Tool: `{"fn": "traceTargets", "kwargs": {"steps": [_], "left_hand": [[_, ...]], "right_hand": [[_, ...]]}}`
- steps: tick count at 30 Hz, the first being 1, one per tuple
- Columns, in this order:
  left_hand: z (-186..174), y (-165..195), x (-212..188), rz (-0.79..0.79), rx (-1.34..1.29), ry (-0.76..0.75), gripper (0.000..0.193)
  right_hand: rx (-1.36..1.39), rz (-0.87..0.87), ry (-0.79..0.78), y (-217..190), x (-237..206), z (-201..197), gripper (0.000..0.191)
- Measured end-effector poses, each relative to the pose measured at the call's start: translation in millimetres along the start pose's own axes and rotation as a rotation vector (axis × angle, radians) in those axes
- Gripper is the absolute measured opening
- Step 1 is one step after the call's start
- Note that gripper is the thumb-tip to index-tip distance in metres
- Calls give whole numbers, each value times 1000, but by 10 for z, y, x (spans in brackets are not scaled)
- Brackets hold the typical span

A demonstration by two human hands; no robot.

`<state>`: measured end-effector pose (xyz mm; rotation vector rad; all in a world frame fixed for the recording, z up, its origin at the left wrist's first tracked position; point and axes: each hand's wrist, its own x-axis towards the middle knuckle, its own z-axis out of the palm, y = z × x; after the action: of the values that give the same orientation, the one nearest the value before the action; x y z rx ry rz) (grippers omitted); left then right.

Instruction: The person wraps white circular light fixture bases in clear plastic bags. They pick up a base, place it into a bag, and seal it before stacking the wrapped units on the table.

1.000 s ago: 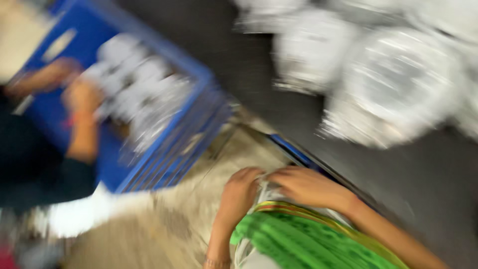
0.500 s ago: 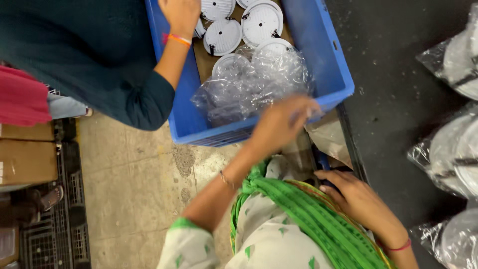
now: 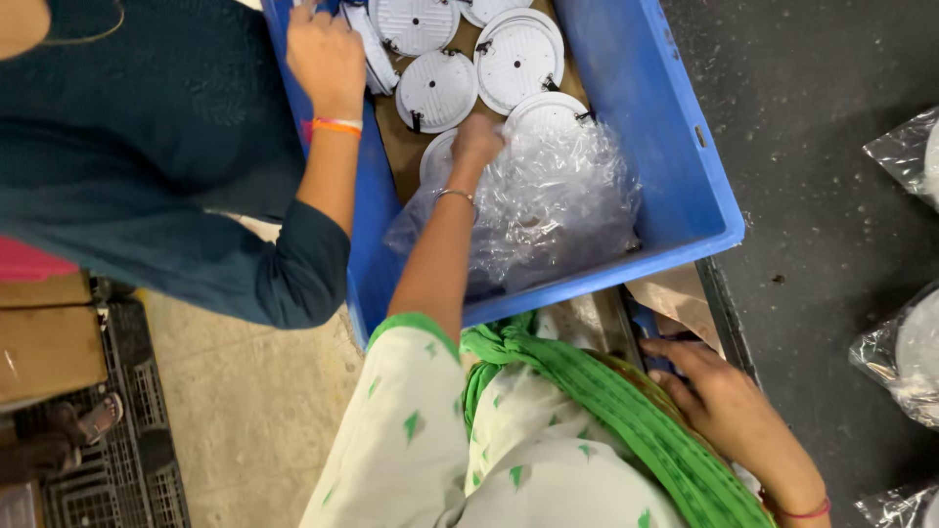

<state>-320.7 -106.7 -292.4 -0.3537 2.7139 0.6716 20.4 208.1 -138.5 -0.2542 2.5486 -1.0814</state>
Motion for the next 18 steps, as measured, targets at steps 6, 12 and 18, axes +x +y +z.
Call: {"fn": "traceTargets", "kwargs": {"steps": [6, 12, 18], "left_hand": [[-696, 435, -464, 569, -500, 376, 31], [-1483, 898, -1818, 878, -858, 48, 23], [-1671, 1107, -1968, 1257, -839, -361, 15]], "right_hand": [[46, 35, 141, -204, 92, -193, 33], [-160, -312, 741, -636, 430, -605, 74], [-584, -367, 846, -721, 565, -1017, 85]]}}
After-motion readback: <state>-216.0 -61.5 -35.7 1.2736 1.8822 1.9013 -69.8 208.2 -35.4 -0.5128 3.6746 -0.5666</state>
